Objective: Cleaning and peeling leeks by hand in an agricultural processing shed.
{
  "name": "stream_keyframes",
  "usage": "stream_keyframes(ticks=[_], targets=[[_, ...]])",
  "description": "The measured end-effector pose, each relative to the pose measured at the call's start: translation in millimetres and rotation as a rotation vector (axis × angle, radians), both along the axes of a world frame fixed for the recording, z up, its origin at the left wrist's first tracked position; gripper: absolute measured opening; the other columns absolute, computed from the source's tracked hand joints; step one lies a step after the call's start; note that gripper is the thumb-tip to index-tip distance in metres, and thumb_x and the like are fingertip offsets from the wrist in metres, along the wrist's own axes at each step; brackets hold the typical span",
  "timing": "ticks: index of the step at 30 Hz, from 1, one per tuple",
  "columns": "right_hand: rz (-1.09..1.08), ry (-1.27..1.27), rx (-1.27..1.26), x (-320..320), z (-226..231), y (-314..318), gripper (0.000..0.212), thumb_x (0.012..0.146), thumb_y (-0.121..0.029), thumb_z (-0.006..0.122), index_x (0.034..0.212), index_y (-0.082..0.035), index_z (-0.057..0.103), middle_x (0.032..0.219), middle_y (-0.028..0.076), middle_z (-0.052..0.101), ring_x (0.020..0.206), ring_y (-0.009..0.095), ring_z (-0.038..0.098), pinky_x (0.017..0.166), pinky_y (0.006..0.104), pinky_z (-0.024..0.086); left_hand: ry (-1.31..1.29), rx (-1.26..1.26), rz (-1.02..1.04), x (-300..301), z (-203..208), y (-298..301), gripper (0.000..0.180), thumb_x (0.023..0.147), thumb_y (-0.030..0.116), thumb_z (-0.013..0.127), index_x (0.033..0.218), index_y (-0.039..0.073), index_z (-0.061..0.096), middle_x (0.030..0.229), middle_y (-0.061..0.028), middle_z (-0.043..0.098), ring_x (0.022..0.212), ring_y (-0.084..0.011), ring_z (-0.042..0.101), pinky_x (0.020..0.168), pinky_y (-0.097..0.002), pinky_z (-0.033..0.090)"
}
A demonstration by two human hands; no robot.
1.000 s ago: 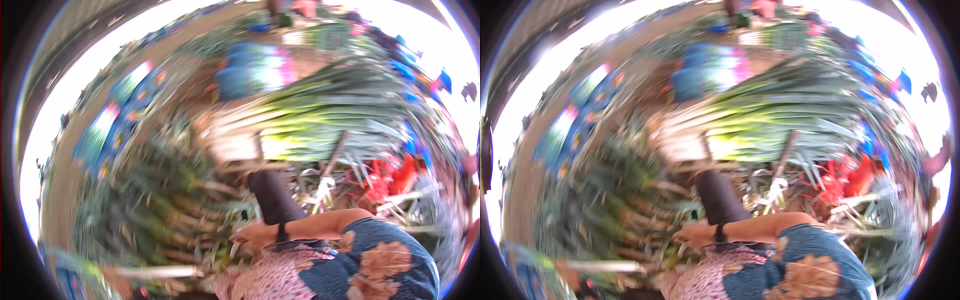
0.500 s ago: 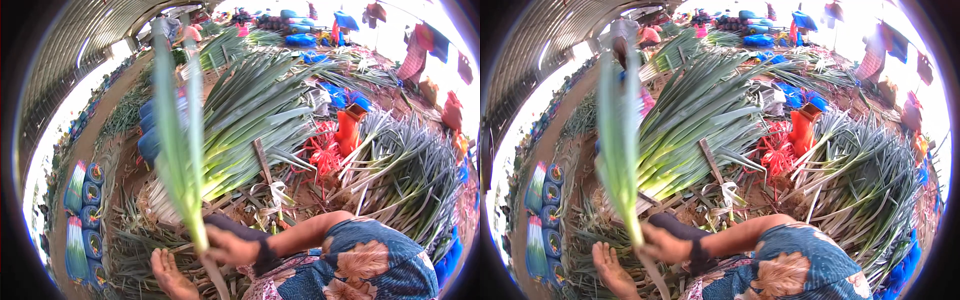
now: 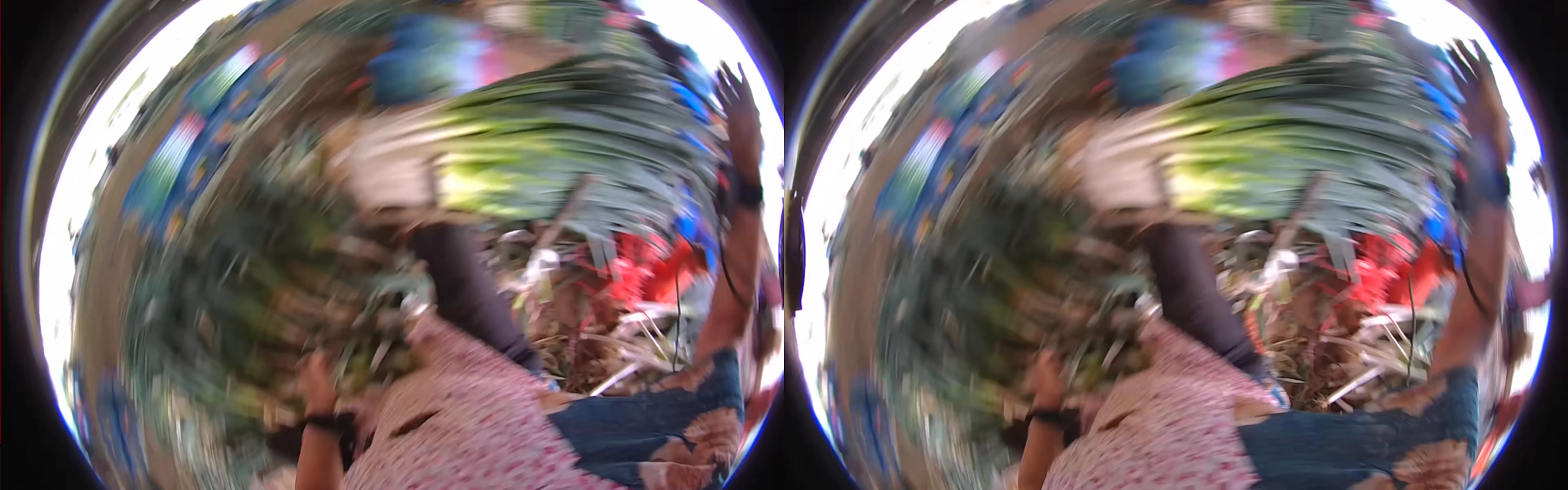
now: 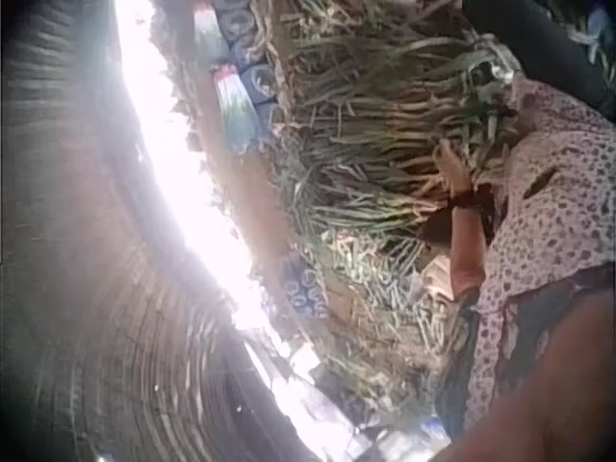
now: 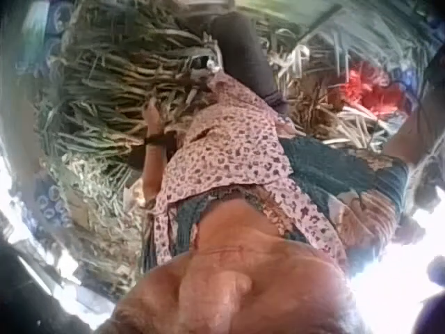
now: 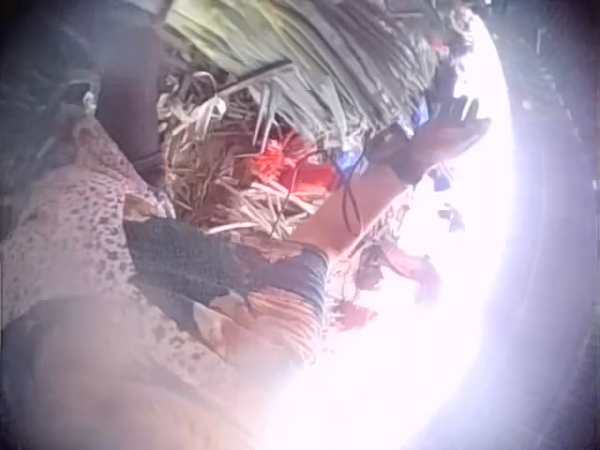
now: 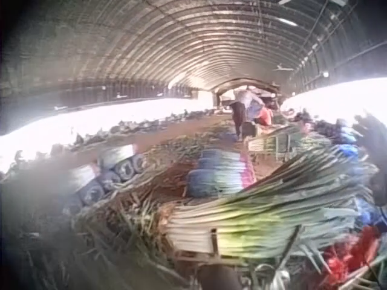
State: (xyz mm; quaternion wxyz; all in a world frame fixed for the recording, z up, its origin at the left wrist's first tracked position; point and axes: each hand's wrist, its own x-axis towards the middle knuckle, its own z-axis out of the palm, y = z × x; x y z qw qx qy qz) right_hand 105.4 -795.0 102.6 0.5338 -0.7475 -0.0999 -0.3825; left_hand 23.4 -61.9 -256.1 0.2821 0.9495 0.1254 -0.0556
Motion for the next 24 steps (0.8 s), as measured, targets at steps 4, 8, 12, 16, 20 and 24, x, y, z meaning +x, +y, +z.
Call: stream_keyframes(ticks=[4,8,12,16,20,24], targets=[[0.201,0.216,0.031,76.1,-94.3,162.4,0.036,0.094,-0.027,0.047,0.113,0.001,0.058,0.088,0.004,0.059,0.077,0.011,0.053,0.075,0.0252,0.043,-0.008,-0.753,0.374,-49.2,-99.8,-12.2,0.033,0.089,0.033,0.053,0.092,0.001,0.06,0.081,-0.0073,0.06,0.062,-0.0175,0.055,0.055,-0.0317,0.046],[0.801,0.609,-0.003,108.4,-192.4,368.7,0.031,0.087,-0.013,0.056,0.115,0.001,0.056,0.093,0.008,0.063,0.081,0.014,0.06,0.075,0.029,0.049,0.04,-0.853,0.693,-54.3,-71.5,-31.7,0.029,0.09,0.025,0.054,0.1,-0.001,0.061,0.087,-0.007,0.061,0.065,-0.0159,0.057,0.058,-0.0307,0.047],[1.085,0.645,-0.272,106.1,-245.5,499.2,0.024,0.086,-0.006,0.057,0.108,0.001,0.06,0.089,0.007,0.065,0.077,0.011,0.059,0.069,0.0238,0.048,0.121,-0.847,0.831,-76.2,-94.3,-14.7,0.032,0.087,0.023,0.059,0.108,-0.001,0.059,0.088,-0.004,0.059,0.077,-0.0134,0.051,0.068,-0.0277,0.041],[1.067,0.589,-0.345,122.1,-330.2,525.8,0.024,0.088,-0.014,0.057,0.107,0.0,0.059,0.084,0.006,0.066,0.073,0.008,0.058,0.066,0.0244,0.047,0.19,-0.902,0.891,-60.9,-91.5,-6.6,0.033,0.087,0.023,0.058,0.111,-0.001,0.058,0.092,-0.0047,0.06,0.08,-0.0143,0.054,0.069,-0.0277,0.042],[0.926,0.916,-0.299,135.5,-346.1,534.7,0.023,0.089,-0.012,0.057,0.106,0.003,0.059,0.088,0.002,0.062,0.08,0.007,0.056,0.072,0.023,0.047,0.034,-0.874,0.975,-41.2,-123.7,26.1,0.038,0.087,0.022,0.058,0.118,0.0,0.053,0.101,-0.0063,0.06,0.086,-0.0166,0.057,0.072,-0.029,0.044],[0.908,0.855,0.178,162.4,-347.7,546.3,0.023,0.09,-0.013,0.055,0.106,0.002,0.059,0.076,0.0,0.059,0.068,0.007,0.053,0.065,0.0231,0.046,0.023,-0.866,0.981,8.0,-130.6,46.6,0.038,0.087,0.022,0.058,0.119,0.002,0.052,0.103,-0.0075,0.059,0.089,-0.0187,0.057,0.072,-0.0302,0.046]])
